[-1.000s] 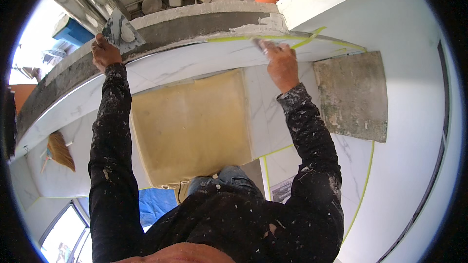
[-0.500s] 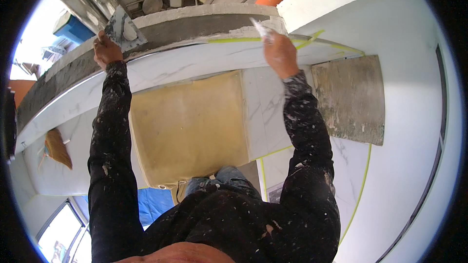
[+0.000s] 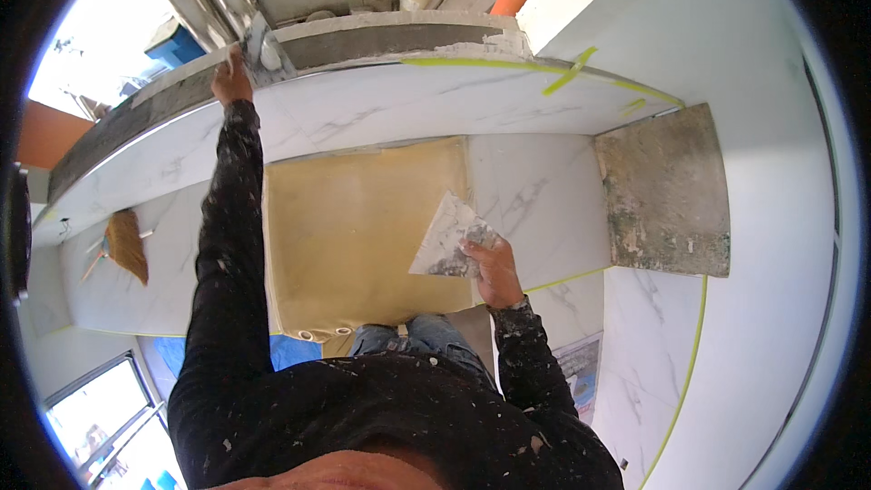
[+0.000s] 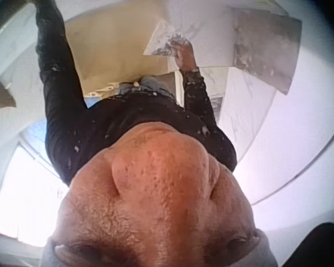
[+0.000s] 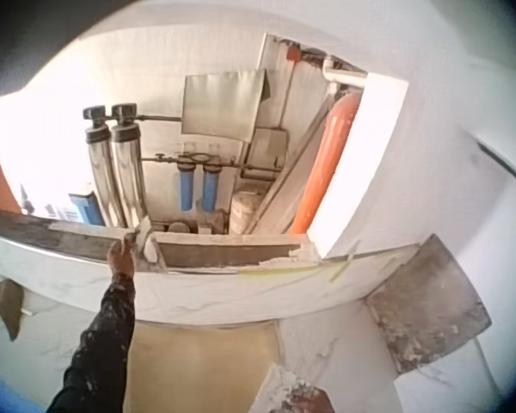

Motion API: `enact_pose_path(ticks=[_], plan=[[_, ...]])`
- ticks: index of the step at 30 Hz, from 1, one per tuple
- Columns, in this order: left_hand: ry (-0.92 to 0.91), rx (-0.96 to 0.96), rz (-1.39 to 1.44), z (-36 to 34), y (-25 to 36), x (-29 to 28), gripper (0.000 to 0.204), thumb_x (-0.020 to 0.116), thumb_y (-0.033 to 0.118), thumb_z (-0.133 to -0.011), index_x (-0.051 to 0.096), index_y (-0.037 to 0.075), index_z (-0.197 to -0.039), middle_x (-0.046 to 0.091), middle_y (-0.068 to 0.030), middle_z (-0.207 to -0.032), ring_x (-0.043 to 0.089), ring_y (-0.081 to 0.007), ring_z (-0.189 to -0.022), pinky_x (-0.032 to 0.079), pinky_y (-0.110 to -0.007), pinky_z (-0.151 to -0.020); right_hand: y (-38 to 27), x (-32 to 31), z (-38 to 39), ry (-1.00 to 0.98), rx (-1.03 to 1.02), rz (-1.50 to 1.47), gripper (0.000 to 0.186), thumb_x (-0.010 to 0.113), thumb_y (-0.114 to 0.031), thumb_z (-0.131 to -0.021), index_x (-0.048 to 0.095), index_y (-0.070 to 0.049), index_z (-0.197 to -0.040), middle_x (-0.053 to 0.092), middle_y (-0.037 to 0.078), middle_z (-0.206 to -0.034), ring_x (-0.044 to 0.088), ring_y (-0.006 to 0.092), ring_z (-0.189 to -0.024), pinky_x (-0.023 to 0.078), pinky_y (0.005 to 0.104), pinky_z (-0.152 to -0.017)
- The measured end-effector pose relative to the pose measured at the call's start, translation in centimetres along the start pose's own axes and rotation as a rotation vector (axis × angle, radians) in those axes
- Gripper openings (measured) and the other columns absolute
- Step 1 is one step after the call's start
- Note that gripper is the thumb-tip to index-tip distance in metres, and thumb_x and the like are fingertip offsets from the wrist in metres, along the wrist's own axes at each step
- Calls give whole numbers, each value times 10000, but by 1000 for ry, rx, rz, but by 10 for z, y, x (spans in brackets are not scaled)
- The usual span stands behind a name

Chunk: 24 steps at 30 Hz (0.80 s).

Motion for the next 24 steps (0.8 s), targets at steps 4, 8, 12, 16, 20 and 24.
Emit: enact_pose_path(ticks=[4, 8, 12, 16, 20, 24], plan=[[-250, -518, 1461, 133, 22, -21, 433, 482, 376, -969, 563, 52, -1245, 630, -70, -1181, 603, -228, -1079, 494, -380, -881, -6, -22, 42, -14, -396, 532, 294, 588, 10, -804, 588, -25, -1096, 654, 105, -1065, 610, 244, -1004, 465, 371, -842], [-393, -937, 1653, 286, 63, -49, 470, 473, 340, -963, 445, 105, -1369, 547, -55, -1311, 565, -238, -1145, 465, -433, -984, -29, -21, 73, 44, -865, 966, 204, 599, 5, -829, 595, -35, -1029, 660, 80, -1058, 605, 186, -1005, 445, 310, -848], [-644, -802, 1697, 321, 89, -87, 514, 516, 334, -949, 407, 95, -1391, 530, -64, -1331, 568, -217, -1150, 490, -360, -937, -42, -4, 72, 47, -85, 84, 308, 584, 0, -804, 613, -39, -1108, 650, 147, -1122, 591, 289, -1025, 412, 371, -932], [-562, 9, 802, 295, 126, -136, 453, 512, 292, -962, 435, 47, -1336, 524, -85, -1202, 487, -215, -1102, 409, -367, -928, -122, 32, 82, -28, -616, 586, 442, 598, -48, -775, 603, -78, -1216, 639, 115, -1172, 562, 304, -1063, 382, 390, -988], [-530, 28, 770, 276, 182, -169, 368, 557, 336, -961, 596, -10, -1078, 556, -11, -774, 491, -115, -709, 432, -271, -658, -165, 66, 98, -44, -929, 1035, 554, 576, -24, -693, 611, -142, -1233, 619, 46, -1220, 517, 284, -1099, 370, 413, -978], [-486, 114, 774, 273, 234, -197, 370, 557, 317, -960, 593, -44, -1039, 559, -69, -672, 497, -159, -610, 444, -326, -595, -150, 96, 102, -30, -921, 1038, 646, 561, 29, -624, 603, -149, -1243, 613, 38, -1228, 504, 295, -1091, 372, 432, -952]])
Point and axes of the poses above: each hand's wrist, its own z-axis away from the middle knuckle, its own x-axis out of the palm, y = z × x, the point moved 4 cm from there along -z, towards the middle knuckle
